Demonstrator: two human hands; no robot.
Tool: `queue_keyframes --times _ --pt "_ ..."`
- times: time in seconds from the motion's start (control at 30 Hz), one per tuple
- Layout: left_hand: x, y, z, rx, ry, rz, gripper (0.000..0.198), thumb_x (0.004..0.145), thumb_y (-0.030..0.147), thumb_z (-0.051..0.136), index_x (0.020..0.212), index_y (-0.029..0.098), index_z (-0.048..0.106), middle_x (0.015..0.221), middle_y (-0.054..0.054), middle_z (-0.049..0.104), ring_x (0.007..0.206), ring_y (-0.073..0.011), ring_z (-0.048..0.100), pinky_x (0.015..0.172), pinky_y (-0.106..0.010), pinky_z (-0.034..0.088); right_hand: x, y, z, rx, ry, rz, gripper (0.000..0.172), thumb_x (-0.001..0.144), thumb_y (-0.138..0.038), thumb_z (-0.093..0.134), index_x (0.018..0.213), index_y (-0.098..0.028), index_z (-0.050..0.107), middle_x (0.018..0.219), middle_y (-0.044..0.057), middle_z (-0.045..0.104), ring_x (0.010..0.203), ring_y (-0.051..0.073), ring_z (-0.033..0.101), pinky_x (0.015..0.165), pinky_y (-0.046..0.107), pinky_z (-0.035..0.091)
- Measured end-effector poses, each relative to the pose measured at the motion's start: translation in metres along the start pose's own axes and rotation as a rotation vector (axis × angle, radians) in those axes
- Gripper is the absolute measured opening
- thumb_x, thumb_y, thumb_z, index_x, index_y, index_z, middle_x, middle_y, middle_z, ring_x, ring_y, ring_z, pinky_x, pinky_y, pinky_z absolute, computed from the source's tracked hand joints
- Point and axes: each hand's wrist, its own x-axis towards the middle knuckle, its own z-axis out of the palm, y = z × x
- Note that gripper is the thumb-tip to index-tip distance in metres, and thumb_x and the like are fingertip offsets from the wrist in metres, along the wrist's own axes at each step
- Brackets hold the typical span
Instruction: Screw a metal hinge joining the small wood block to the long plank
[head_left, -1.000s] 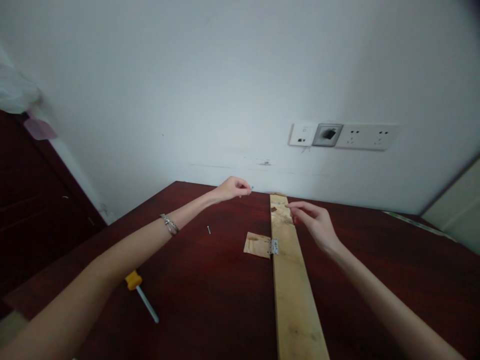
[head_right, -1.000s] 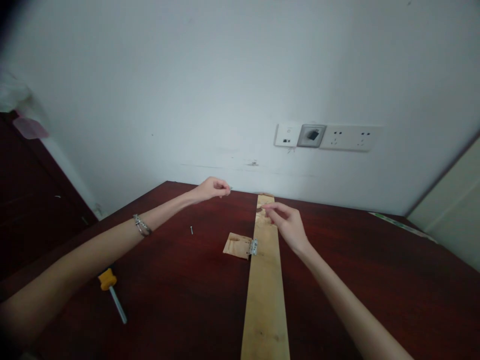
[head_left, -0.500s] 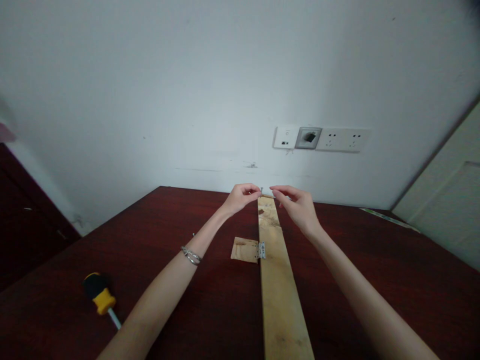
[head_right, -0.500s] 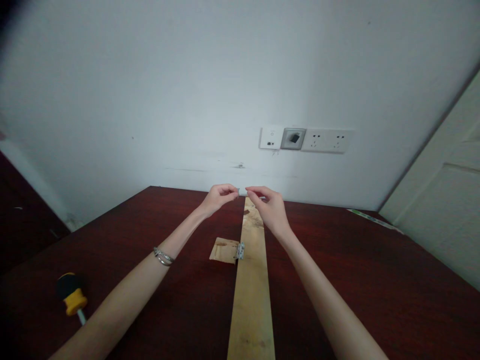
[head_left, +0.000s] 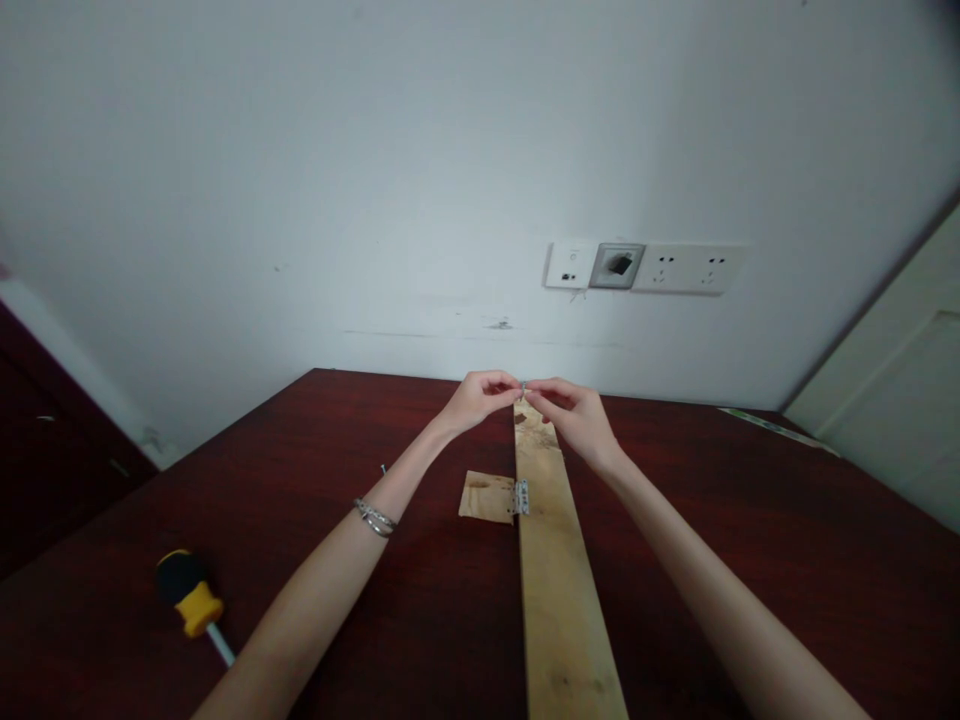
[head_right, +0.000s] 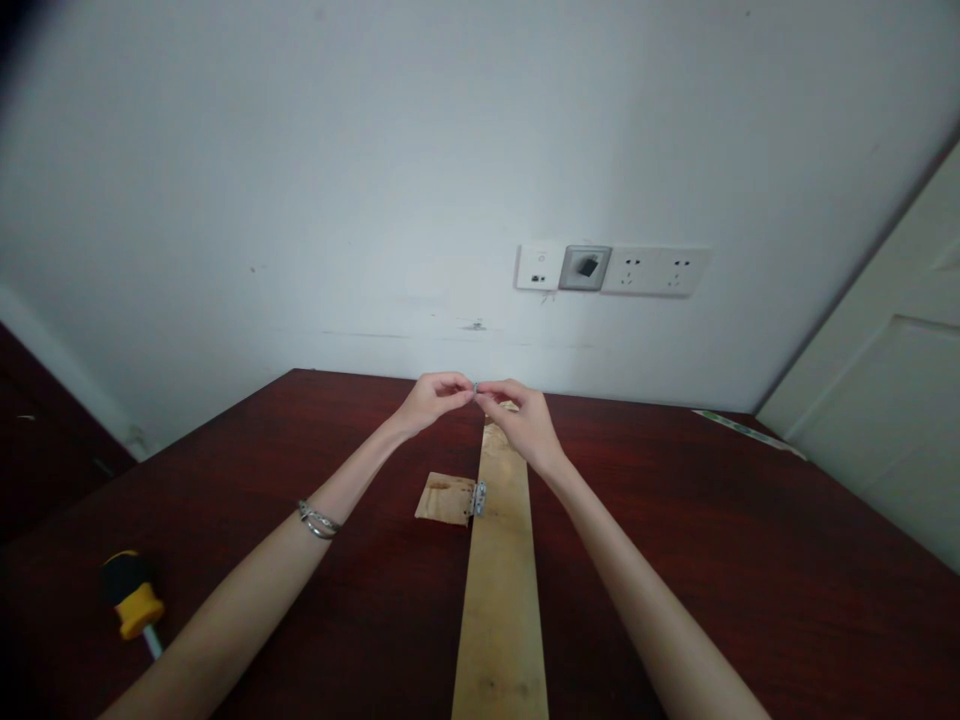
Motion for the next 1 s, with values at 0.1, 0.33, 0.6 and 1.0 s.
queue_keyframes --times 0.1,0.33,0.6,1.0 --pt "-0.001 0.000 0.000 -0.008 -0.016 -0.012 0.025 0.072 0.035 0.069 0.077 0.011 0.065 0.075 -0.003 0.063 0.070 -0.0115 0.055 0.071 -0.025 0.041 0.000 0.002 0.002 0.021 0.008 0.009 0.025 0.073 -0.038 0.066 0.085 -0.016 0.071 0.084 0.006 0.071 0.076 0.018 0.063 0.065 0.029 0.049" --pt "-0.005 0.007 -0.003 0.001 -0.098 -0.045 0.021 0.074 0.031 0.069 0.079 0.010 0.067 0.075 -0.003 0.064 0.071 -0.0115 0.056 0.072 -0.026 0.042 -0.002 -0.001 0.003 0.054 -0.009 0.020 0.027 0.071 -0.041 0.068 0.077 -0.015 0.068 0.077 0.005 0.069 0.068 0.015 0.058 0.060 0.026 0.046" --pt "0.002 0.020 -0.014 0.173 -0.127 -0.055 0.019 0.078 0.025 0.063 0.090 0.011 0.069 0.091 -0.007 0.069 0.084 -0.0143 0.060 0.082 -0.029 0.044 -0.008 0.003 0.001 0.088 -0.013 0.048 0.022 0.070 -0.037 0.068 0.073 -0.015 0.065 0.069 0.001 0.064 0.060 0.010 0.053 0.056 0.024 0.042" --pt "-0.043 -0.004 -0.022 0.822 -0.682 -0.145 0.058 0.068 0.046 0.072 0.114 0.013 0.061 0.113 -0.013 0.064 0.102 -0.0248 0.057 0.083 -0.028 0.041 -0.042 0.032 -0.008 0.080 -0.013 0.337 0.035 0.060 -0.039 0.077 0.085 -0.015 0.074 0.085 0.008 0.074 0.071 0.016 0.063 0.055 0.024 0.045"
